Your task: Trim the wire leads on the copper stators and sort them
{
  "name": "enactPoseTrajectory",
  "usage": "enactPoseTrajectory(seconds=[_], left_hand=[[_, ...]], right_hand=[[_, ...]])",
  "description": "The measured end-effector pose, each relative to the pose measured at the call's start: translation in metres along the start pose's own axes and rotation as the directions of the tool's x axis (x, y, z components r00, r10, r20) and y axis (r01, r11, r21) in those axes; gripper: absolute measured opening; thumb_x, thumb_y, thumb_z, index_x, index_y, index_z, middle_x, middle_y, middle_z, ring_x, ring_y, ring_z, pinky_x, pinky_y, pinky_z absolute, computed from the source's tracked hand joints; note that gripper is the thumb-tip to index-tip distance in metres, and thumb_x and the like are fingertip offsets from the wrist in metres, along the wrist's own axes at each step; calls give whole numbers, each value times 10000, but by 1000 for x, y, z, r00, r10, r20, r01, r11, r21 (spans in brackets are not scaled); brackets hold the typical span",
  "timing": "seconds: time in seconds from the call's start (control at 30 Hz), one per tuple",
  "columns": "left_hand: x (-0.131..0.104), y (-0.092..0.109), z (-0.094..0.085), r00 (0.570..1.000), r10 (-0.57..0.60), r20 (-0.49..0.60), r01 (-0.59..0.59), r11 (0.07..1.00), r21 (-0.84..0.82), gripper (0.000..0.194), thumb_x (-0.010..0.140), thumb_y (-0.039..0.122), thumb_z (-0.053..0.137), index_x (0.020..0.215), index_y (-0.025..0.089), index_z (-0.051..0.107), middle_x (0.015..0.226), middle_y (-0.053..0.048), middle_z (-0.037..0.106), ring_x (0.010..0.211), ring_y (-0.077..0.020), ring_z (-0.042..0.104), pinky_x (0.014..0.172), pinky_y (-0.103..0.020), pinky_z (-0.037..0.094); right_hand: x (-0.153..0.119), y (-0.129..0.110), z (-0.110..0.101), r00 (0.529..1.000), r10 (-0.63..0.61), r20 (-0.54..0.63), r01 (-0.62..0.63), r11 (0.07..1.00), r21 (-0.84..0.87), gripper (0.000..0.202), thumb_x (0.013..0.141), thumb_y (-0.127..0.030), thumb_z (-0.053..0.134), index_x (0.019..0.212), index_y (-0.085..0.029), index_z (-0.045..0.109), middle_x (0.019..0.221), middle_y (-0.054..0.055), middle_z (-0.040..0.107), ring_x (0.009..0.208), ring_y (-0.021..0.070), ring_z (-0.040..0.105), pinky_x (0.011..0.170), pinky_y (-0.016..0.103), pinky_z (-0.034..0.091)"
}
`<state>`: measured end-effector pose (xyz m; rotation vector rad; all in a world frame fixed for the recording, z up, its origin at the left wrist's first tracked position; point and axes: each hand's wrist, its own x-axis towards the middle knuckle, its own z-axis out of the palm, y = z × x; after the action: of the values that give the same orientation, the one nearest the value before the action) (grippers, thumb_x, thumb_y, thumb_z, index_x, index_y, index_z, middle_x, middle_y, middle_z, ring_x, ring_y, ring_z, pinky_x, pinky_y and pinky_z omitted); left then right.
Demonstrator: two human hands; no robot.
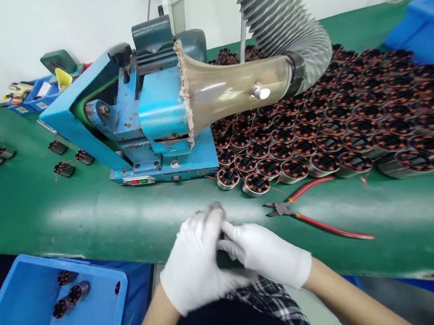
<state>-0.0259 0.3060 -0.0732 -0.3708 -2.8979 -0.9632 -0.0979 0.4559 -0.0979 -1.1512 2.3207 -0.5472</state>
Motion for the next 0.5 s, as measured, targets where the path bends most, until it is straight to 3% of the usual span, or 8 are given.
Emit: enactPoseTrajectory(seconds=[0.07, 0.17, 0.23, 0.33, 0.43, 0.5], left_hand=[[7, -14, 4, 981, -168, 100, 171, 985, -21, 901, 659, 344, 667, 1370, 178, 140, 1330, -158, 396, 1168, -296, 449, 943, -433, 409], [4, -29, 11, 961, -206, 183, 216, 976, -34, 731, 728, 167, 574, 1355, 213, 202, 1321, -124, 423, 1185, -259, 440, 972, -422, 383], [1, -30, 13, 960, -208, 186, 218, 975, -34, 693, 739, 143, 564, 1343, 218, 231, 1301, -114, 446, 1185, -249, 438, 984, -421, 368], [0, -25, 11, 959, -211, 188, 221, 975, -31, 656, 744, 148, 566, 1324, 222, 268, 1275, -103, 469, 1160, -244, 456, 975, -420, 370], [2, -23, 8, 958, -213, 191, 223, 975, -27, 615, 743, 149, 567, 1298, 220, 311, 1254, -95, 486, 1138, -242, 470, 964, -410, 376], [3, -22, 7, 957, -218, 192, 226, 974, -20, 593, 742, 149, 568, 1282, 218, 333, 1237, -91, 498, 1121, -239, 479, 952, -397, 383]], right_hand=[[5, 3, 6, 1000, 19, -21, -19, 1000, -7, 305, 921, -282, 336, 1117, -140, 522, 751, 62, 659, 625, 190, 597, 561, 279, 380], [8, 7, 7, 995, -38, -89, 40, 999, 21, 297, 925, -215, 289, 851, -156, 571, 766, 51, 629, 595, 150, 547, 566, 272, 365], [6, 11, 2, 991, -54, -121, 72, 987, 146, 317, 919, -207, 283, 761, -166, 554, 704, 25, 590, 557, 124, 502, 559, 260, 365], [-8, 26, -12, 980, 107, -169, -19, 892, 452, 271, 906, -267, 316, 744, -192, 519, 563, -25, 490, 497, 116, 449, 515, 244, 376], [-35, 54, -31, 890, 337, -308, -135, 838, 528, 240, 892, -332, 338, 784, -207, 512, 593, 1, 525, 543, 151, 496, 572, 288, 424], [-53, 78, -42, 823, 343, -452, -213, 925, 314, 226, 864, -368, 401, 840, -205, 556, 761, 66, 611, 707, 215, 564, 722, 364, 430]])
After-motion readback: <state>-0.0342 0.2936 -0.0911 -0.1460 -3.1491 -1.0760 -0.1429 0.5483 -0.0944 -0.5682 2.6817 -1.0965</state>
